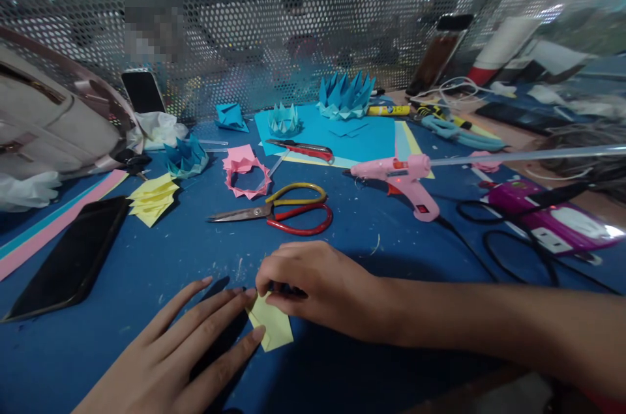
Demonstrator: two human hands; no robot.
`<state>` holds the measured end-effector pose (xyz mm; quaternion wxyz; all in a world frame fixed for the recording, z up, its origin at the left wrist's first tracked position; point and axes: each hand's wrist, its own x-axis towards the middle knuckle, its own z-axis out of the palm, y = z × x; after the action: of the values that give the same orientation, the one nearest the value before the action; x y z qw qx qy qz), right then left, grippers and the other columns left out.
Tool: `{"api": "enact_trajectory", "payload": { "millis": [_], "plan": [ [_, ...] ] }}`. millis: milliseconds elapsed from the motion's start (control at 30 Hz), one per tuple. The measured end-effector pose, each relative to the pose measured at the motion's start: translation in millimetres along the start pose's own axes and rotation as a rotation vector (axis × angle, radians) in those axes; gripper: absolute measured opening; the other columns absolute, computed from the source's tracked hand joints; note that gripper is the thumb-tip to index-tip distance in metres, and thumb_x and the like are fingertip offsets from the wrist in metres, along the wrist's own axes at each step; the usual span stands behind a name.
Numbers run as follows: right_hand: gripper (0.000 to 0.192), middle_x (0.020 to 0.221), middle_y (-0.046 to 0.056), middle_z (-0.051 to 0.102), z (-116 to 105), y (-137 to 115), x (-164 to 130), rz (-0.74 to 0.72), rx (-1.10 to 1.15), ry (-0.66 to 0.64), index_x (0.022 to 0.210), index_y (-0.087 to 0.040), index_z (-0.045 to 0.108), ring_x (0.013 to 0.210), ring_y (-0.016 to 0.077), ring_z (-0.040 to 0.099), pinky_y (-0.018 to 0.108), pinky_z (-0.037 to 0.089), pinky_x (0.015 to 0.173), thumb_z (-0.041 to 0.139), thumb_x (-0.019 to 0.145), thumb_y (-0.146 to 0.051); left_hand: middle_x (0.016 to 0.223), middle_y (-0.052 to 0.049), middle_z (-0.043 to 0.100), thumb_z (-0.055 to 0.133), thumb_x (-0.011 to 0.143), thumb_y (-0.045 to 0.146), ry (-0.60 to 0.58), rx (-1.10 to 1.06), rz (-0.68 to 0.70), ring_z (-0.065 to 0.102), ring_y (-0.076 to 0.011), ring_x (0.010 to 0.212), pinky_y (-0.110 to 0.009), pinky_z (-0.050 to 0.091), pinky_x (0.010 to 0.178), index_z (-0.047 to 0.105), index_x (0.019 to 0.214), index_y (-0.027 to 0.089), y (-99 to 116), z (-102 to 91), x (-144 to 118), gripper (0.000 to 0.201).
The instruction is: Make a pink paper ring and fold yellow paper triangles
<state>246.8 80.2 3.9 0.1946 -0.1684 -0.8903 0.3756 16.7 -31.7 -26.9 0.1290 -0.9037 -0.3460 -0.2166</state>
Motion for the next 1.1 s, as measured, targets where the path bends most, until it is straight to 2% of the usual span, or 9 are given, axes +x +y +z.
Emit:
{"api": "enact_trajectory", "payload": {
  "millis": [300, 600, 700, 767, 833, 933, 1100],
  "plan": [
    [0.006, 0.087, 0.003, 0.069, 0, 2, -2, -0.059, 0.041, 0.032, 0.092, -0.016, 0.065, 0.081, 0.012, 0.062, 0.022, 0.047, 0.074, 0.06, 0.095, -0.015, 0.132, -0.012, 0.063, 0.036, 0.105, 0.044, -0.007, 0.013, 0.018, 0.049, -0.0262, 0.134, -0.05, 0.018, 0.121, 0.059, 0.135, 0.021, -2, -0.4, -1, 0.044],
    [0.012, 0.086, 0.003, 0.066, -3, 7, -4, -0.151, -0.082, -0.055, 0.097, -0.017, 0.063, 0.079, 0.0139, 0.054, 0.025, 0.042, 0.073, 0.053, 0.101, -0.02, 0.127, -0.01, 0.065, 0.033, 0.106, 0.043, 0.006, 0.03, 0.022, 0.053, -0.0244, 0.128, -0.049, 0.018, 0.121, 0.061, 0.131, 0.021, -2, -1.1, 2, 0.044],
    [0.018, 0.089, 0.004, 0.065, -5, 6, -4, -0.215, -0.102, -0.06, 0.099, -0.016, 0.062, 0.081, 0.0145, 0.053, 0.026, 0.043, 0.075, 0.047, 0.104, -0.025, 0.128, -0.009, 0.066, 0.036, 0.106, 0.043, -0.053, 0.052, 0.067, 0.055, -0.0238, 0.126, -0.047, 0.017, 0.122, 0.062, 0.131, 0.021, -5, -9.7, 6, 0.042],
    [0.025, 0.089, 0.005, 0.066, -6, 6, -4, -0.259, -0.135, -0.061, 0.101, -0.015, 0.061, 0.081, 0.0152, 0.054, 0.027, 0.044, 0.076, 0.04, 0.106, -0.026, 0.129, -0.008, 0.066, 0.041, 0.105, 0.044, -0.113, 0.059, 0.101, 0.057, -0.0229, 0.123, -0.044, 0.021, 0.121, 0.061, 0.132, 0.022, -7, -16.2, 9, 0.041],
    [0.029, 0.089, 0.006, 0.066, -7, 5, -3, -0.289, -0.178, -0.066, 0.102, -0.016, 0.061, 0.083, 0.016, 0.055, 0.028, 0.045, 0.077, 0.034, 0.107, -0.026, 0.125, -0.008, 0.067, 0.037, 0.106, 0.041, -0.046, 0.047, 0.069, 0.058, -0.0228, 0.122, -0.045, 0.02, 0.121, 0.063, 0.13, 0.021, -8, -19.9, 11, 0.041],
    [0.027, 0.091, 0.007, 0.067, -9, 5, -2, -0.33, -0.21, -0.071, 0.104, -0.016, 0.06, 0.085, 0.0166, 0.057, 0.029, 0.045, 0.078, 0.034, 0.106, -0.024, 0.128, -0.007, 0.066, 0.04, 0.105, 0.043, -0.112, 0.059, 0.099, 0.057, -0.0232, 0.123, -0.046, 0.015, 0.123, 0.063, 0.132, 0.022, -7, -16.7, 10, 0.04],
    [0.021, 0.091, 0.006, 0.067, -11, 7, 0, -0.393, -0.223, -0.067, 0.105, -0.016, 0.058, 0.085, 0.0157, 0.058, 0.027, 0.044, 0.078, 0.037, 0.105, -0.019, 0.126, -0.009, 0.066, 0.034, 0.107, 0.039, 0.027, -0.015, 0.01, 0.055, -0.025, 0.125, -0.05, 0.018, 0.121, 0.065, 0.128, 0.021, -1, -0.7, 2, 0.042]
  ]
}}
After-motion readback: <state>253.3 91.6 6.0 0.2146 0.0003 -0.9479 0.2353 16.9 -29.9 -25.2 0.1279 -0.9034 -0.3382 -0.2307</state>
